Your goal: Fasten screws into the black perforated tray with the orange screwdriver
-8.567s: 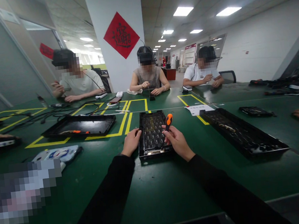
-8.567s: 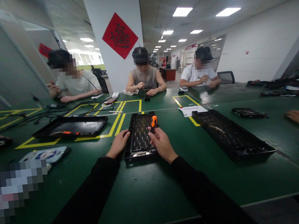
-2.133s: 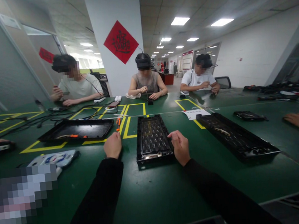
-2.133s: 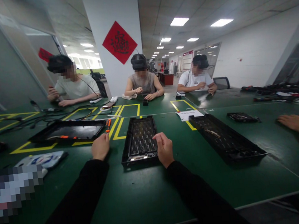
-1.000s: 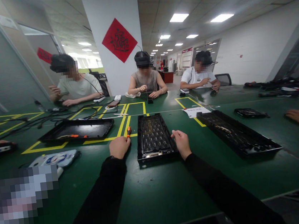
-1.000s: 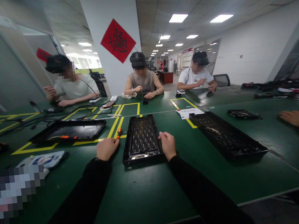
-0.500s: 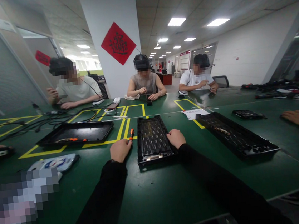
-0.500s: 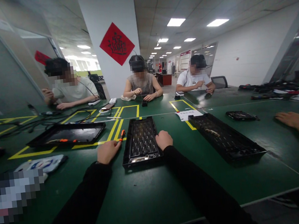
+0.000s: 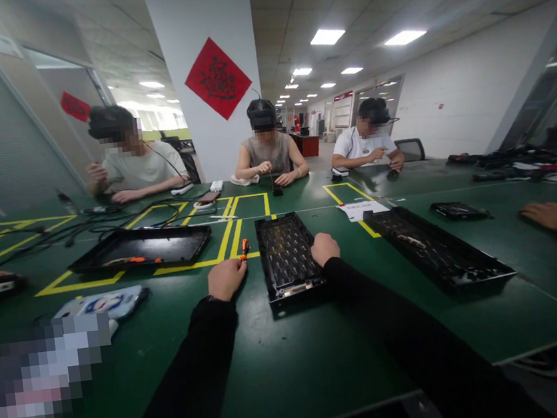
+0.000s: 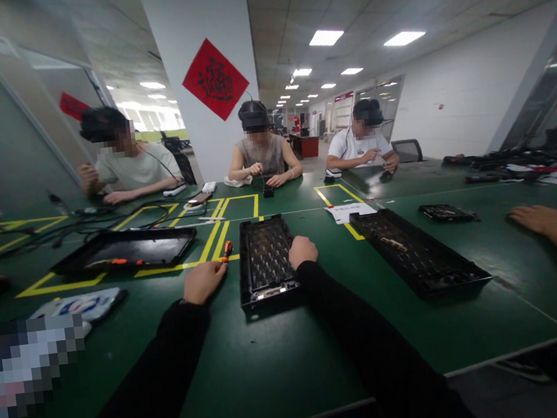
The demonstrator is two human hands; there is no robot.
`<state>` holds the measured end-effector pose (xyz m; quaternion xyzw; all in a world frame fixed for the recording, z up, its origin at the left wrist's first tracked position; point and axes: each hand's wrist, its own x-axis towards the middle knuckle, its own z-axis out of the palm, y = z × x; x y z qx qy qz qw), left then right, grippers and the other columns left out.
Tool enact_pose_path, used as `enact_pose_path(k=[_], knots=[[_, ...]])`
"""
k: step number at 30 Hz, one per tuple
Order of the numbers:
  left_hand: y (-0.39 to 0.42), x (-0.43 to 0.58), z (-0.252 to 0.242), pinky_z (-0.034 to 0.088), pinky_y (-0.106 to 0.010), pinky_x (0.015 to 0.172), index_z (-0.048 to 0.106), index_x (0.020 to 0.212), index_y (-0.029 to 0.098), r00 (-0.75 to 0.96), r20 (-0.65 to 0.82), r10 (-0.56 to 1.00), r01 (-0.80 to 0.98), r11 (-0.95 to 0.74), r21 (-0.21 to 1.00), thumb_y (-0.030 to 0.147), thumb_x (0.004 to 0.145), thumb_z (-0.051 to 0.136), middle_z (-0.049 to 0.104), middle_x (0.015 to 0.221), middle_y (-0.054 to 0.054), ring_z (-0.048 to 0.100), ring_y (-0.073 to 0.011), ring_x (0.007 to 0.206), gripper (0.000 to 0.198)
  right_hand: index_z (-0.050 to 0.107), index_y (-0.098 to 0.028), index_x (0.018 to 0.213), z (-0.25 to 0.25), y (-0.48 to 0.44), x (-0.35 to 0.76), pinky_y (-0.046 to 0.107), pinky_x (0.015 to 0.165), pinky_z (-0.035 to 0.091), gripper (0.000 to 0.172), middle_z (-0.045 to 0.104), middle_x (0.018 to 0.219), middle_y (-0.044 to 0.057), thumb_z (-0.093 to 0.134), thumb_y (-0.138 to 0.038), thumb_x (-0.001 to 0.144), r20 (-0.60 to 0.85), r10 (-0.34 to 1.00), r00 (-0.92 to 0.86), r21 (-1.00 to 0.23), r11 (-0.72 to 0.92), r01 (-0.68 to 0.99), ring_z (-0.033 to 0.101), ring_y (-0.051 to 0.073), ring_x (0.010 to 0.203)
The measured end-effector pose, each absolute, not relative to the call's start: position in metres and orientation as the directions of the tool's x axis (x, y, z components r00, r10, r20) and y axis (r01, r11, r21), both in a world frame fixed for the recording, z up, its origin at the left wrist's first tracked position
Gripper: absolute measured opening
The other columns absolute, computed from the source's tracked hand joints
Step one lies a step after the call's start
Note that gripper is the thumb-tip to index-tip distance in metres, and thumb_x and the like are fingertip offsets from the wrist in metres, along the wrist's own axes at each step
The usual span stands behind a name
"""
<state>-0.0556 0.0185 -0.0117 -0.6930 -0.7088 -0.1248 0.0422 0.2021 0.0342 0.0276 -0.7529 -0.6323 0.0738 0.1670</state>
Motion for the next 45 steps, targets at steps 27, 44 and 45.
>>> enact_pose_path(k=[27, 44, 45], knots=[[-0.067, 0.306, -0.001, 0.042, -0.041, 0.084, 0.051, 0.118, 0.02, 0.55, 0.418, 0.723, 0.599, -0.691, 0.405, 0.047, 0.088, 0.028, 0.049, 0.115, -0.013, 0.047, -0.0255, 0.105, 0.046, 0.069, -0.006, 0.092, 0.153, -0.004, 0.469, 0.025, 0.067, 0.039, 0.031, 0.068, 0.092, 0.016, 0.046, -0.025, 0.085, 0.158, 0.948, 0.277, -0.15, -0.254, 0.955, 0.061, 0.022, 0.085], [-0.057, 0.275, -0.001, 0.04, -0.039, 0.076, 0.052, 0.098, 0.014, 0.52, 0.347, 0.78, 0.684, -0.624, 0.378, 0.033, 0.09, 0.025, 0.056, 0.096, -0.014, 0.054, -0.0222, 0.087, 0.034, 0.072, -0.014, 0.083, 0.127, -0.041, 0.584, 0.028, 0.07, 0.039, 0.018, 0.067, 0.099, 0.017, 0.056, -0.021, 0.078, 0.145, 0.877, 0.458, -0.194, -0.429, 0.882, 0.061, 0.02, 0.081], [-0.059, 0.263, -0.002, 0.04, -0.039, 0.076, 0.052, 0.097, 0.014, 0.513, 0.36, 0.779, 0.696, -0.623, 0.357, 0.033, 0.089, 0.027, 0.056, 0.095, -0.013, 0.054, -0.0223, 0.087, 0.032, 0.072, -0.014, 0.084, 0.123, -0.039, 0.59, 0.029, 0.071, 0.039, 0.018, 0.067, 0.102, 0.018, 0.056, -0.021, 0.078, 0.138, 0.875, 0.464, -0.188, -0.437, 0.88, 0.06, 0.021, 0.082]])
